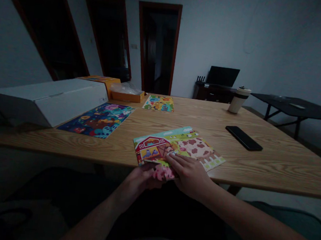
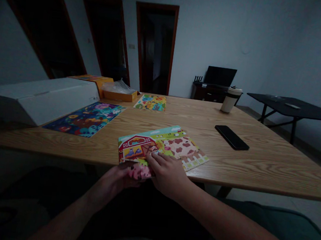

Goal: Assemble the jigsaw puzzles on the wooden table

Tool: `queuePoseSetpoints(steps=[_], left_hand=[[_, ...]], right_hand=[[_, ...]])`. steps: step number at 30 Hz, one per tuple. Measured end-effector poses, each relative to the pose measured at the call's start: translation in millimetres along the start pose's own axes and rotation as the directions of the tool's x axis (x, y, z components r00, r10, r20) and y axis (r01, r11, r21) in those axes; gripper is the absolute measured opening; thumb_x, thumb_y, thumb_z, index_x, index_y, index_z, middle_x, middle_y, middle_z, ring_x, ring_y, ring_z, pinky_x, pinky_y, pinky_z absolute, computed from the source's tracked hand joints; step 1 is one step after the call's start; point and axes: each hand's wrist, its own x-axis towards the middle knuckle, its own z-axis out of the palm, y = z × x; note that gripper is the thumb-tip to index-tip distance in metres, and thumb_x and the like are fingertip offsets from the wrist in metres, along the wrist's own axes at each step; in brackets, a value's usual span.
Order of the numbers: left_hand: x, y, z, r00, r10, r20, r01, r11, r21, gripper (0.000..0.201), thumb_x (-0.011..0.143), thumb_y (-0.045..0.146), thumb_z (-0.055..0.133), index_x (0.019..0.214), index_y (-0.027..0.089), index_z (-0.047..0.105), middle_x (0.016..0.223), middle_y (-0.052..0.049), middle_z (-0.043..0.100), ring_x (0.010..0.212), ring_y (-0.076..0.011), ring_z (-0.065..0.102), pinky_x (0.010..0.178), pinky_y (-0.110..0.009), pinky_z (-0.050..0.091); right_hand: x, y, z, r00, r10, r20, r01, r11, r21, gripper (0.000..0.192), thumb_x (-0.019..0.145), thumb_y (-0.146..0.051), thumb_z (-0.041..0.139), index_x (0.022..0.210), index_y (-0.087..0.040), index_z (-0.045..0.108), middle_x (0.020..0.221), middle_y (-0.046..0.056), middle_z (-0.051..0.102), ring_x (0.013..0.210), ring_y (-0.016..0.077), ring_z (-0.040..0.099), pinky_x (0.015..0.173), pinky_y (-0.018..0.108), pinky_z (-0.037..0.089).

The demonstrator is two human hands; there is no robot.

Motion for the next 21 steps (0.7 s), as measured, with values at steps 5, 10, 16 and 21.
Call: queuePoseSetpoints(steps=[5,10,16,21], left_hand=[[42.5,56.2,8.5,0.998,0.015,0.062,-0.029,0.975,0.219,0.026,0.081,0.039,0.072,0.101,0.024,0.069,0.119,-0.007,0.067,0.115,-0.0262,0.06,0.083,-0.036,0.055],[101.0,95.6,-2.1,0.997,0.052,0.064,-0.072,0.923,0.378,0.023,0.08,0.033,0.071,0.097,0.019,0.065,0.103,-0.009,0.07,0.09,-0.0209,0.068,0.078,-0.033,0.054],[152.0,119.1,-15.8,0.934,0.33,0.135,-0.285,0.463,0.84,0.016,0.076,0.027,0.071,0.087,0.016,0.068,0.091,-0.007,0.069,0.087,-0.021,0.065,0.079,-0.033,0.051],[172.2,121.2,-4.0,0.928,0.33,0.173,-0.324,0.487,0.811,0.045,0.074,0.031,0.076,0.115,0.017,0.064,0.114,-0.013,0.066,0.099,-0.0243,0.064,0.079,-0.034,0.052]], right_hand=[[47.7,17.2,-11.7,0.98,0.195,0.025,-0.196,0.98,0.037,0.045,0.096,-0.033,0.043,0.14,-0.029,0.053,0.122,0.01,0.069,0.103,0.0267,0.067,0.086,0.037,0.049],[93.9,48.0,-12.1,0.947,0.32,-0.007,-0.315,0.936,0.155,0.033,0.098,-0.037,0.043,0.106,-0.023,0.071,0.098,0.01,0.075,0.083,0.0258,0.069,0.071,0.031,0.046],[117.9,90.9,-35.6,0.894,0.429,-0.128,-0.362,0.86,0.359,0.022,0.09,-0.032,0.054,0.085,-0.017,0.069,0.076,0.007,0.071,0.064,0.019,0.061,0.056,0.027,0.041],[116.4,115.5,-48.7,0.873,0.486,-0.036,-0.329,0.642,0.692,0.012,0.085,-0.026,0.062,0.088,-0.015,0.066,0.078,0.007,0.069,0.059,0.0154,0.06,0.052,0.027,0.048]])
